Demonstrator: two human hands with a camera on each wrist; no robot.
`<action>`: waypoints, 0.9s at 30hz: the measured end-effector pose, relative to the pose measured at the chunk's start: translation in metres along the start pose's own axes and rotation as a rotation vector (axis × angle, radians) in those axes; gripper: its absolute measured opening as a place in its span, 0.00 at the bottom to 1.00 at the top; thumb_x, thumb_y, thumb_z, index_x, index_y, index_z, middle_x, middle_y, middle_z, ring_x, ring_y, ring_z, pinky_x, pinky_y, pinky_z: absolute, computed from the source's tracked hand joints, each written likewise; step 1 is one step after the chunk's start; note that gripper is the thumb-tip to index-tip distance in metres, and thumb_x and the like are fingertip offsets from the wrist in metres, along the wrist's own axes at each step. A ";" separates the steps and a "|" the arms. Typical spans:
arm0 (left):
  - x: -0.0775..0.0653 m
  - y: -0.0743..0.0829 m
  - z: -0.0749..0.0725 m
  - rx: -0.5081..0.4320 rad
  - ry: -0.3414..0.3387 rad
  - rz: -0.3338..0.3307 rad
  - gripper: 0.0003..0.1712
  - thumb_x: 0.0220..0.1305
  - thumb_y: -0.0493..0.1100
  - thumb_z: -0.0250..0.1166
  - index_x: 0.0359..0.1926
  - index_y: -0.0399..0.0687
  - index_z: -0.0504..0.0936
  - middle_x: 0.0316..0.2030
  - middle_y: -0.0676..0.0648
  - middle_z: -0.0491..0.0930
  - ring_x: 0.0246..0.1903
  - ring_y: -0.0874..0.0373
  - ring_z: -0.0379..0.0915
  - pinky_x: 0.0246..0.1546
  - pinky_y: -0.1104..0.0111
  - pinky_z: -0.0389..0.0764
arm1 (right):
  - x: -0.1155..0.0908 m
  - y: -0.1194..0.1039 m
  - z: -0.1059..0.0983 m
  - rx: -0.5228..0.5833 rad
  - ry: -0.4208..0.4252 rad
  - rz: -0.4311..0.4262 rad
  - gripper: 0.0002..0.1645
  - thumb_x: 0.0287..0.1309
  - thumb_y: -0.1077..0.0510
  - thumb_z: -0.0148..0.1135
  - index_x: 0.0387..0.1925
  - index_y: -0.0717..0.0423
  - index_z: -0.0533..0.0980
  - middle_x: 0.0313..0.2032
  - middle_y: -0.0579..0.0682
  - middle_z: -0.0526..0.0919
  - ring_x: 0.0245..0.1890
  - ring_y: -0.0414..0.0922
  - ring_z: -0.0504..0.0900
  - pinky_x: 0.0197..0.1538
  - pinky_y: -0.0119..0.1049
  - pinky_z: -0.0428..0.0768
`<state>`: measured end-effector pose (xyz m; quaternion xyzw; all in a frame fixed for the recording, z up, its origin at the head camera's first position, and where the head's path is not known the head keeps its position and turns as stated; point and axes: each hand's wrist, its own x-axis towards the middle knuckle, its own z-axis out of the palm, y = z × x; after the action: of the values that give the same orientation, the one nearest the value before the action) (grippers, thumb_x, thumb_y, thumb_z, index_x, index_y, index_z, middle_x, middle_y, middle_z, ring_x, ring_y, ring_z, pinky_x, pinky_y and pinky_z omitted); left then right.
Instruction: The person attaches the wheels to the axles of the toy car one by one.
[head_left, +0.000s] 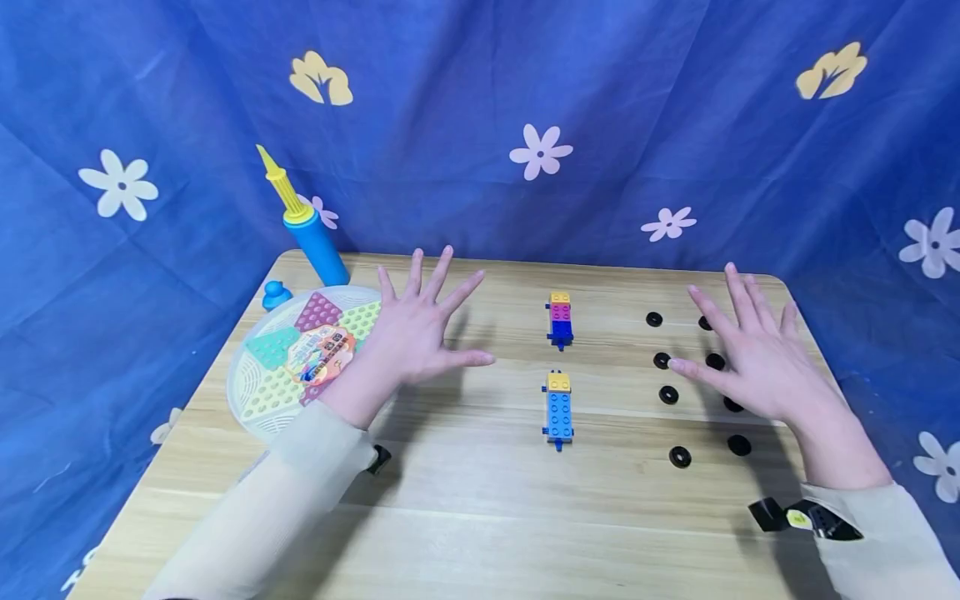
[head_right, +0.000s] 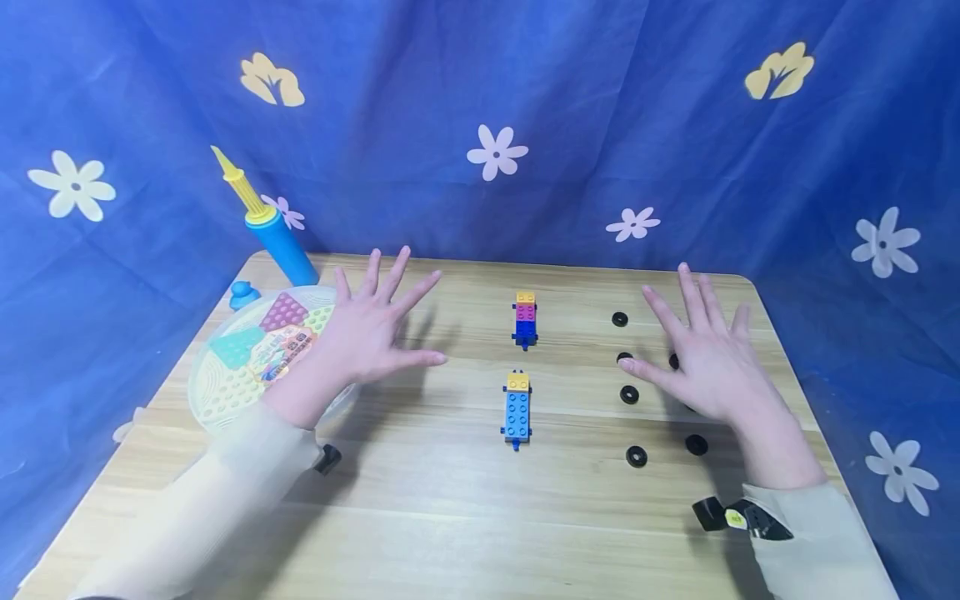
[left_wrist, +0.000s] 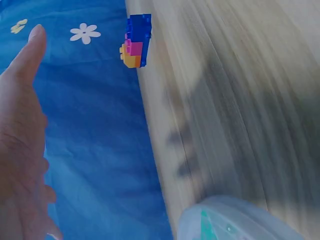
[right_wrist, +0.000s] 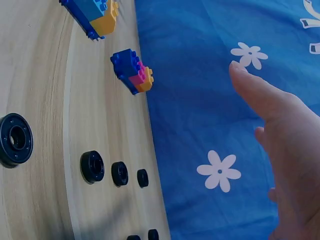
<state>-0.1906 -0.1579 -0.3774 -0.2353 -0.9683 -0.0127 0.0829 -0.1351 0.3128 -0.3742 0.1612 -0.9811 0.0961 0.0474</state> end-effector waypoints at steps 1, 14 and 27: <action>0.002 0.001 0.001 0.005 0.002 0.007 0.68 0.46 0.98 0.40 0.85 0.80 0.40 0.84 0.47 0.27 0.80 0.31 0.27 0.66 0.22 0.27 | 0.001 0.001 0.001 0.011 -0.002 -0.003 0.63 0.63 0.25 0.65 0.86 0.43 0.46 0.83 0.53 0.23 0.82 0.59 0.25 0.66 0.78 0.18; 0.035 0.020 0.022 -0.114 0.016 0.072 0.73 0.45 0.96 0.52 0.84 0.79 0.32 0.85 0.49 0.33 0.82 0.40 0.32 0.71 0.25 0.41 | 0.009 0.012 0.016 0.452 -0.013 -0.004 0.62 0.62 0.43 0.78 0.86 0.33 0.48 0.84 0.43 0.30 0.81 0.66 0.39 0.69 0.81 0.53; 0.072 0.040 0.055 -0.205 -0.020 0.097 0.78 0.43 0.92 0.63 0.86 0.72 0.36 0.85 0.49 0.44 0.81 0.44 0.47 0.74 0.36 0.58 | 0.023 0.022 0.039 0.646 0.075 -0.014 0.54 0.61 0.60 0.79 0.82 0.52 0.60 0.78 0.58 0.62 0.70 0.61 0.72 0.66 0.25 0.71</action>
<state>-0.2437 -0.0859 -0.4205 -0.2891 -0.9502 -0.1053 0.0495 -0.1659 0.3183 -0.4129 0.1709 -0.8963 0.4079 0.0307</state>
